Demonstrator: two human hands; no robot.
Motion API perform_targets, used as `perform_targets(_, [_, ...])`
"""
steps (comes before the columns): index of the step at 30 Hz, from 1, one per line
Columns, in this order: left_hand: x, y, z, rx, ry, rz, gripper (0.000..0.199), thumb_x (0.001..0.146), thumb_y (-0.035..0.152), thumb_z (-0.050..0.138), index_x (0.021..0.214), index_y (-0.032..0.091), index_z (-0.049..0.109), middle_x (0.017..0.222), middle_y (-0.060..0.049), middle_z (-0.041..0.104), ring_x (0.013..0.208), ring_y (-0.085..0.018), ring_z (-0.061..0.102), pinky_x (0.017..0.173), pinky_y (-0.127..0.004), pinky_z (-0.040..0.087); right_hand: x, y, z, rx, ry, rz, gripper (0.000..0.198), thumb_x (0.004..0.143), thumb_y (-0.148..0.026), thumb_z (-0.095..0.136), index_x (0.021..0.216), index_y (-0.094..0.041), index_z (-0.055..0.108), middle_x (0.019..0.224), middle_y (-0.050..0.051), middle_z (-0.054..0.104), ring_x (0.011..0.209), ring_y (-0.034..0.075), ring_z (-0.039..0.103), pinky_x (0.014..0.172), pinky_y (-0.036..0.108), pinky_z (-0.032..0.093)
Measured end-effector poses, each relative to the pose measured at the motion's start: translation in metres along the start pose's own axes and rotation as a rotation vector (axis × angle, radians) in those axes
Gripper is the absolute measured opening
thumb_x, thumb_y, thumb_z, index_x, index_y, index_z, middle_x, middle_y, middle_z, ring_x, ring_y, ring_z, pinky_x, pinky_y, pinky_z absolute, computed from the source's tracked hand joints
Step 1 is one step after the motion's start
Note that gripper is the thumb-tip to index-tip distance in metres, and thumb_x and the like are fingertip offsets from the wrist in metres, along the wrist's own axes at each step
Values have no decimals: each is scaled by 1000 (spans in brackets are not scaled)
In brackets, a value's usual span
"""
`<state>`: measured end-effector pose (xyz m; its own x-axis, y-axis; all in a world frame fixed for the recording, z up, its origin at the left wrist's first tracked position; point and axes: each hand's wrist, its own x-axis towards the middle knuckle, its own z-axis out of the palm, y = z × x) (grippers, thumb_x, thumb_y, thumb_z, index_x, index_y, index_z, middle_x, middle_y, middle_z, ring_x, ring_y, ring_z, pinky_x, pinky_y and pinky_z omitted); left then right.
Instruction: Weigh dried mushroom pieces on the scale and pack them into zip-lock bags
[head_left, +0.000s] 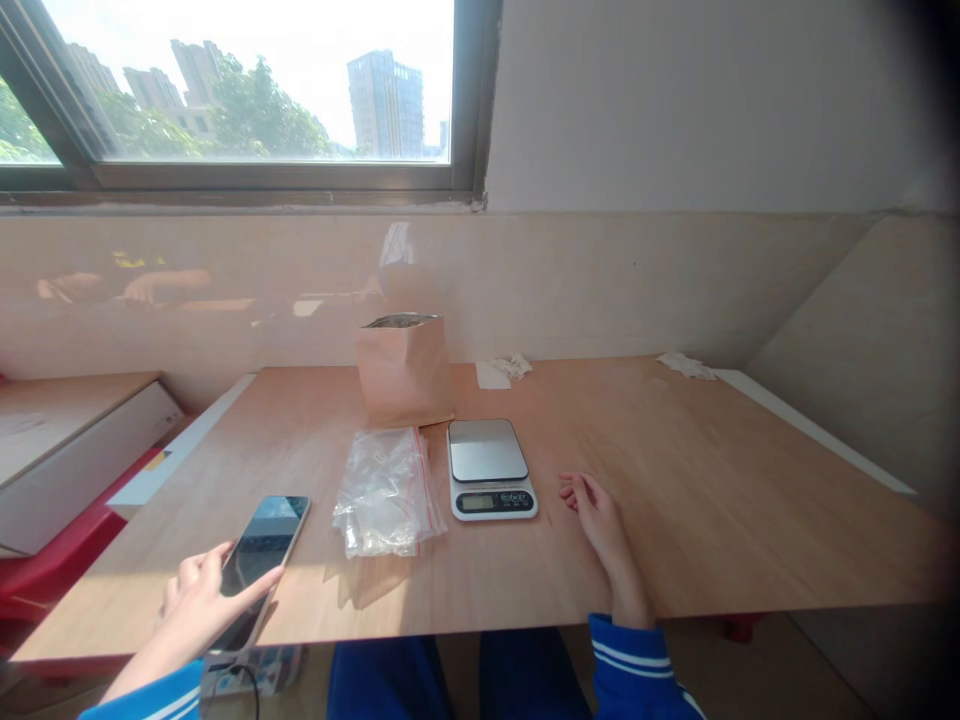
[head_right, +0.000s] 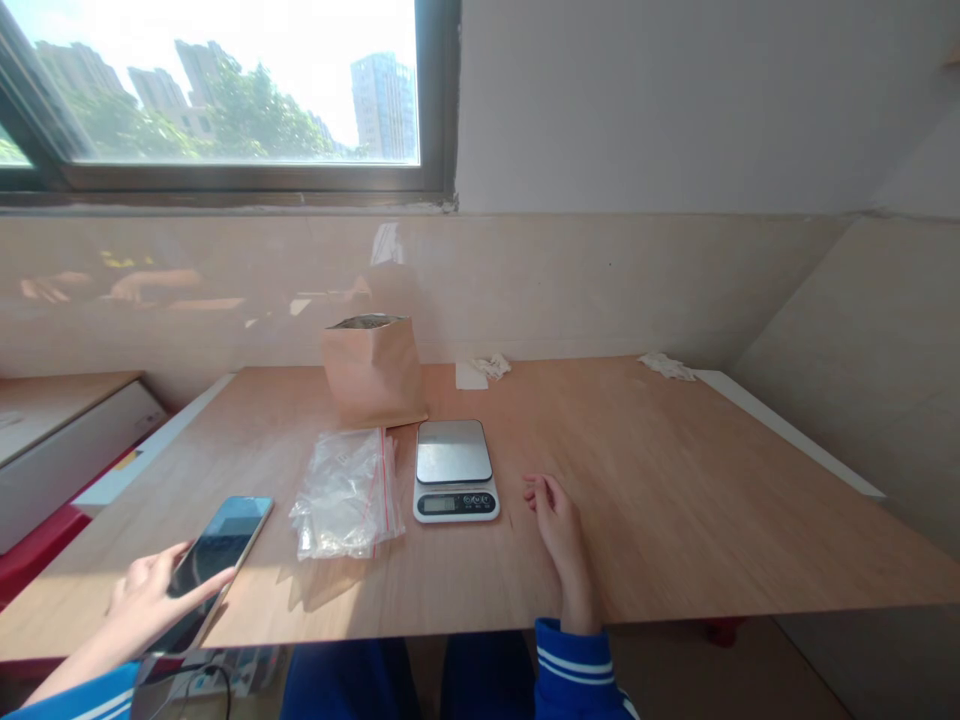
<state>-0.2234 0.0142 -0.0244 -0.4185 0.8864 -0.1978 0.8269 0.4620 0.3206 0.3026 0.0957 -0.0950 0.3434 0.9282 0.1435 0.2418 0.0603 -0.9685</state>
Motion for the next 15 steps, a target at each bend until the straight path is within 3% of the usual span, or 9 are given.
perform_targets(5, [-13, 27, -4, 146, 58, -67, 109, 60, 81, 40, 138, 5, 32, 132, -26, 35, 129, -47, 33, 105, -53, 30, 0, -1, -1, -11, -8, 1, 50, 84, -64, 47, 95, -19, 67, 74, 5, 64, 68, 19, 58, 68, 31, 48])
perform_targets(15, [-20, 41, -1, 258, 109, -121, 98, 66, 72, 27, 139, 7, 30, 132, -21, 36, 127, -41, 34, 103, -49, 30, -1, -1, -1, -12, -13, 15, 55, 83, -65, 46, 97, -16, 66, 74, 4, 63, 68, 17, 58, 66, 29, 49])
